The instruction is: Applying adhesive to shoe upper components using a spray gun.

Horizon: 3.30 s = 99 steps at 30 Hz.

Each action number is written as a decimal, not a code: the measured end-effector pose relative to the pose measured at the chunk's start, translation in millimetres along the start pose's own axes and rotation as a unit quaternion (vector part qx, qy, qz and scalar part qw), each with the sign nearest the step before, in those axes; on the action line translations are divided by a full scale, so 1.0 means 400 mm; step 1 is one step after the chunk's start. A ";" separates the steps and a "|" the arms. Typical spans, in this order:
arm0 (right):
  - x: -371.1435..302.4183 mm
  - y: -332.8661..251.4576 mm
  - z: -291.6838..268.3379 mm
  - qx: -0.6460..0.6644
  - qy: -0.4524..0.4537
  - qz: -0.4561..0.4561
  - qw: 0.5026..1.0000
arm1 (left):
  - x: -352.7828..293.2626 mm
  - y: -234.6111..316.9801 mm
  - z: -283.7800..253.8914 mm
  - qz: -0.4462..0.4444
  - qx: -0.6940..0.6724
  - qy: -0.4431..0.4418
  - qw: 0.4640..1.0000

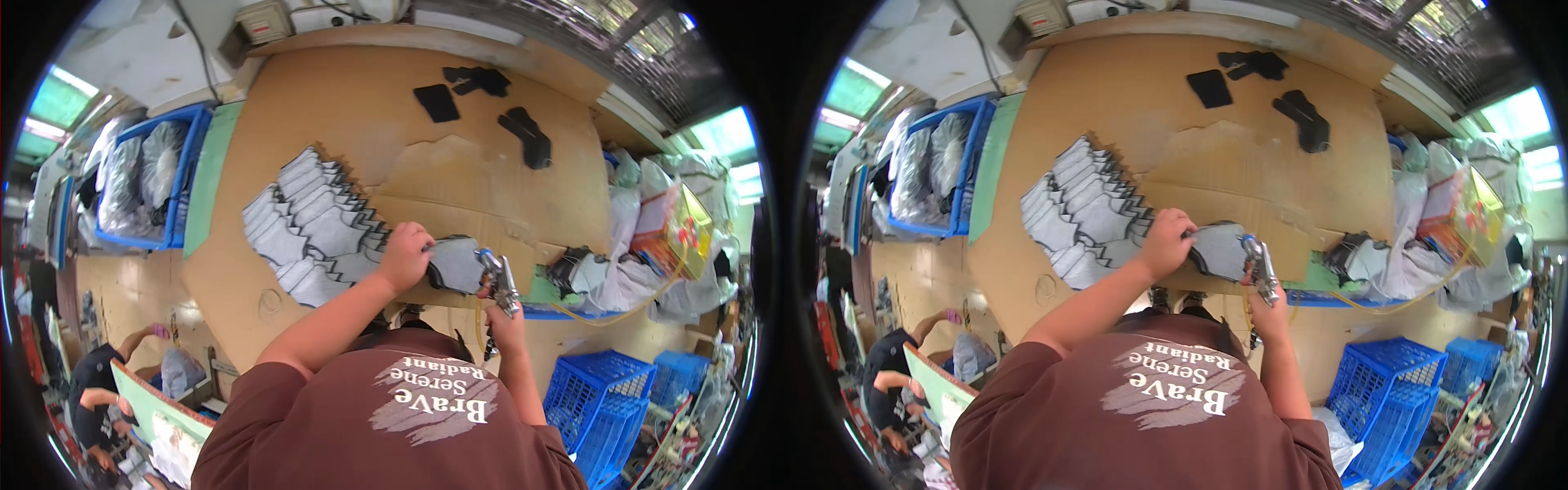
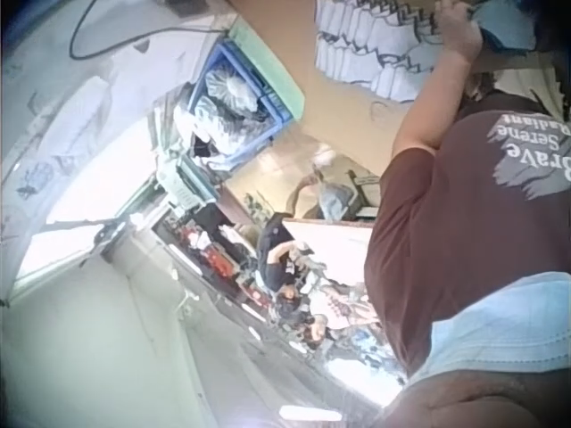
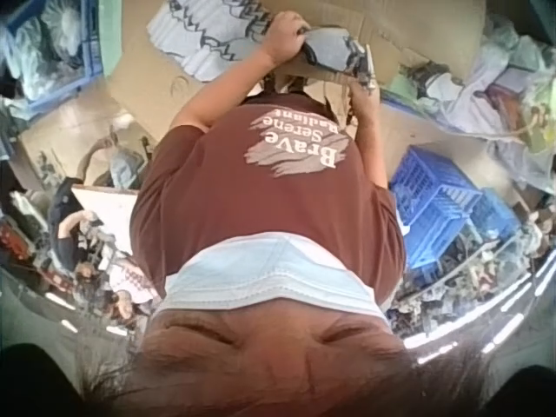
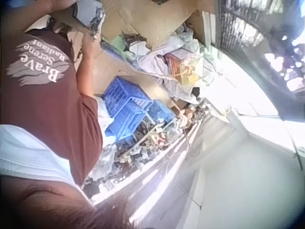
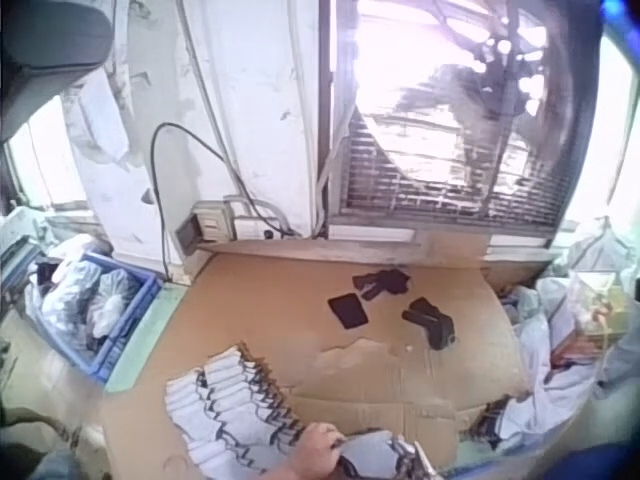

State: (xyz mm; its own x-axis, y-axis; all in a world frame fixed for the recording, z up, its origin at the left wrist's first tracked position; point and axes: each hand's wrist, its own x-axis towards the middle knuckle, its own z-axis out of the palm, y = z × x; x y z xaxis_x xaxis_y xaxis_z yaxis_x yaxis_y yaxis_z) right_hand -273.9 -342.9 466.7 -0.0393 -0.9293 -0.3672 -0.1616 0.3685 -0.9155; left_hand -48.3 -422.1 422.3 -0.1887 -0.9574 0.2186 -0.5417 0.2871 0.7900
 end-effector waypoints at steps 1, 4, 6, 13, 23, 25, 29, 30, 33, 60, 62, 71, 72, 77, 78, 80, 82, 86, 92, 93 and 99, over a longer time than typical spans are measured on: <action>-0.005 -0.016 0.006 0.016 0.001 0.003 1.000 | -0.006 -0.013 0.012 0.006 -0.022 0.042 0.999; -0.011 -0.049 0.008 0.019 -0.040 0.043 0.998 | -0.026 -0.027 -0.047 -0.198 -0.149 0.009 0.969; -0.012 -0.048 0.009 0.024 -0.050 0.027 0.998 | -0.056 -0.060 -0.136 -0.276 -0.144 0.039 0.950; 0.000 -0.042 0.023 0.005 -0.101 0.026 0.995 | -0.295 -0.309 -0.437 -0.438 -0.156 0.236 0.853; 0.007 -0.067 0.059 0.004 -0.100 0.051 0.994 | -0.262 -0.324 -0.395 -0.253 0.189 0.227 0.921; 0.006 -0.069 0.061 -0.005 -0.099 0.059 0.993 | -0.217 -0.275 -0.329 -0.169 0.189 0.175 0.951; 0.005 -0.065 0.062 -0.004 -0.096 0.056 0.994 | -0.123 -0.149 -0.196 -0.035 0.140 0.096 0.985; 0.005 -0.063 0.062 -0.003 -0.094 0.056 0.994 | -0.102 -0.121 -0.165 -0.016 0.108 0.080 0.991; 0.007 -0.060 0.059 -0.016 -0.091 0.055 0.994 | -0.054 -0.059 -0.091 -0.013 0.067 0.051 0.996; -0.001 -0.040 0.000 -0.009 -0.098 0.049 0.994 | -0.279 -0.257 -0.329 -0.406 -0.216 0.226 0.858; 0.006 -0.027 0.005 -0.037 -0.125 0.017 0.991 | -0.337 -0.296 -0.381 -0.434 -0.162 0.241 0.853; 0.016 -0.056 0.056 -0.030 -0.115 0.035 0.992 | -0.324 -0.294 -0.354 -0.303 0.173 0.271 0.897; 0.016 -0.058 0.053 -0.027 -0.113 0.045 0.992 | -0.304 -0.285 -0.326 -0.248 0.183 0.230 0.923; 0.012 -0.058 0.042 -0.042 -0.113 0.042 0.992 | -0.184 -0.141 -0.183 -0.078 0.139 0.138 0.978; 0.010 -0.060 0.041 -0.036 -0.113 0.049 0.992 | -0.162 -0.110 -0.157 -0.049 0.109 0.123 0.985; 0.008 -0.057 0.038 -0.030 -0.110 0.055 0.992 | -0.116 -0.052 -0.108 -0.005 0.065 0.092 0.994; 0.008 -0.053 0.034 -0.028 -0.108 0.051 0.993 | -0.077 -0.007 -0.074 0.013 0.051 0.075 0.996; 0.007 -0.058 0.024 -0.038 -0.097 0.056 0.993 | -0.032 0.030 -0.032 0.036 0.037 0.012 0.999; 0.014 -0.013 -0.008 -0.006 -0.021 0.044 0.999 | -0.019 0.043 -0.018 0.040 0.091 -0.014 0.995; 0.015 -0.008 -0.013 0.008 -0.008 0.044 0.999 | -0.019 0.042 -0.014 0.036 0.090 -0.007 0.995; 0.012 -0.033 -0.013 0.001 -0.018 0.077 0.997 | -0.032 0.020 0.009 -0.012 0.041 0.016 0.999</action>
State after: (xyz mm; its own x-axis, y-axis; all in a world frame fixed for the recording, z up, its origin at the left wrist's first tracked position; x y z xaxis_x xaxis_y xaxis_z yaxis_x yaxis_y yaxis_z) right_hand -277.0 -352.5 477.8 -0.0285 -0.8601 -0.5093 -0.1541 0.5072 -0.8479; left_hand -53.1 -407.2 424.0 -0.1481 -0.9644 0.2193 -0.6116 0.2636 0.7460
